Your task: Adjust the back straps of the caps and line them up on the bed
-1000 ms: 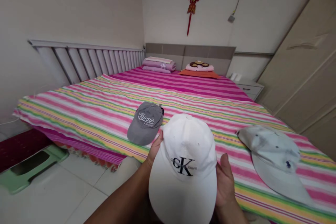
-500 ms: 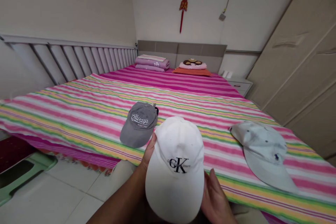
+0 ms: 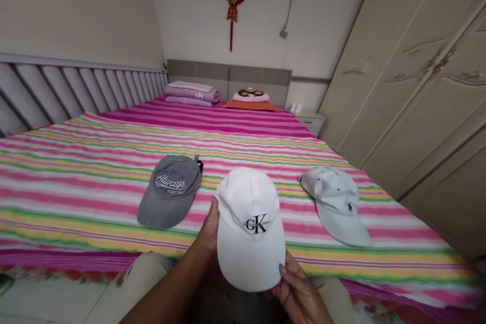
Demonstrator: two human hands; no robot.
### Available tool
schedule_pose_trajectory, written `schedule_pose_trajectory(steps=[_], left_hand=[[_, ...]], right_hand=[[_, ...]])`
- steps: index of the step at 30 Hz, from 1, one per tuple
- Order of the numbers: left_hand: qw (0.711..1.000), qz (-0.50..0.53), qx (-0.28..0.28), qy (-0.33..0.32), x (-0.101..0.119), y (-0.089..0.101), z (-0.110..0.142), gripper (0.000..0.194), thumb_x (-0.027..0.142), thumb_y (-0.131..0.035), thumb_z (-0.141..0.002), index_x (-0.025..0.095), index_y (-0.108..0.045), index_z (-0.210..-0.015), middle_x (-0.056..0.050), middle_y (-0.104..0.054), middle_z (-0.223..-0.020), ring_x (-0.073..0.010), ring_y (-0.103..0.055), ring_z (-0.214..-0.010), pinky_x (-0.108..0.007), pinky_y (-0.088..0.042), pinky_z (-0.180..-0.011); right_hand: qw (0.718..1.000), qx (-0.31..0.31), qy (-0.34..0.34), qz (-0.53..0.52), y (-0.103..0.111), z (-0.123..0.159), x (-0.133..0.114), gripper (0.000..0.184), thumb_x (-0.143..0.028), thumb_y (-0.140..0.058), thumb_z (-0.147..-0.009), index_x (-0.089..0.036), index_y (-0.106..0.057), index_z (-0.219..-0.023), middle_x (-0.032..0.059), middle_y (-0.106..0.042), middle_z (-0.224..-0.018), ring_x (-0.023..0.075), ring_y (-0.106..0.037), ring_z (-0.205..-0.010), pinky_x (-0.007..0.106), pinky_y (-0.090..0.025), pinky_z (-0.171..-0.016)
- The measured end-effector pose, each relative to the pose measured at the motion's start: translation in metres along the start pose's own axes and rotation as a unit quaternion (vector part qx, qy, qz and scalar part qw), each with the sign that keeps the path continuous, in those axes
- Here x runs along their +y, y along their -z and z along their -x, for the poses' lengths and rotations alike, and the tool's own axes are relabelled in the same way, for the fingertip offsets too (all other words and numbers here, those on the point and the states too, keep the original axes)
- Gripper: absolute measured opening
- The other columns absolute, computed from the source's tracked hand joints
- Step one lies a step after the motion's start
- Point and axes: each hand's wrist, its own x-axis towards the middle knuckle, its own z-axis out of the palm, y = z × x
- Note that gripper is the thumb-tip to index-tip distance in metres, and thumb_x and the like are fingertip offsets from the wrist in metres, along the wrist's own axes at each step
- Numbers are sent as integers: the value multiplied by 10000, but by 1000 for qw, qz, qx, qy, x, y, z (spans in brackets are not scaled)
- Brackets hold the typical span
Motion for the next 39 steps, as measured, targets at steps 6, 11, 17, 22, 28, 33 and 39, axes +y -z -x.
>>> schedule_pose_trajectory(steps=[6,11,17,22,28,33,39], left_hand=[[990,-92,93,-59,-6,15,-5,507,515,-353,-820,163,-497,-1154,-124,-550,-1189,-245,-484,-1116,-408,-306,-960],[968,-170,182,-19,-13,55,3,471,494,-427,-797,124,-559,-1057,-172,-560,-1154,-264,-500,-1097,-408,-311,-953],[962,-203,174,-47,-21,68,8,354,411,-518,-778,121,-614,-956,-166,-613,-1069,-267,-541,-1045,-410,-324,-950],[961,-211,171,-57,-22,66,8,329,395,-552,-760,123,-628,-929,-164,-630,-1037,-266,-563,-1013,-420,-331,-948],[962,-213,160,-63,-23,70,9,296,371,-546,-771,126,-635,-913,-143,-650,-997,-259,-574,-990,-414,-356,-929],[961,-209,166,-67,-24,67,9,284,358,-569,-756,119,-641,-892,-148,-655,-975,-258,-582,-972,-413,-362,-917],[963,-203,163,-66,-23,68,9,270,341,-574,-756,116,-646,-887,-152,-659,-952,-253,-587,-959,-413,-354,-919]], right_hand=[[995,80,59,14,32,-22,-41,412,-122,-726,-612,-227,-590,-987,-5,-673,-803,98,-583,-573,194,-469,-489],[989,122,88,8,60,-49,-75,447,-69,-758,-526,-227,-597,-913,-45,-683,-773,81,-588,-535,172,-489,-477],[987,130,88,16,68,-65,-88,396,-45,-737,-539,-208,-582,-865,-63,-680,-726,56,-571,-499,154,-492,-498],[986,146,72,19,68,-74,-90,380,-23,-715,-530,-199,-573,-835,-66,-666,-660,56,-551,-449,147,-479,-449],[982,179,47,36,73,-75,-93,318,-7,-695,-528,-172,-540,-751,-49,-643,-586,72,-564,-446,155,-489,-442],[975,212,37,61,78,-65,-93,326,7,-703,-505,-169,-496,-686,-55,-622,-552,72,-556,-410,161,-502,-427],[962,256,41,91,86,-56,-93,349,-1,-720,-509,-177,-463,-669,-71,-589,-506,72,-559,-387,131,-490,-379]])
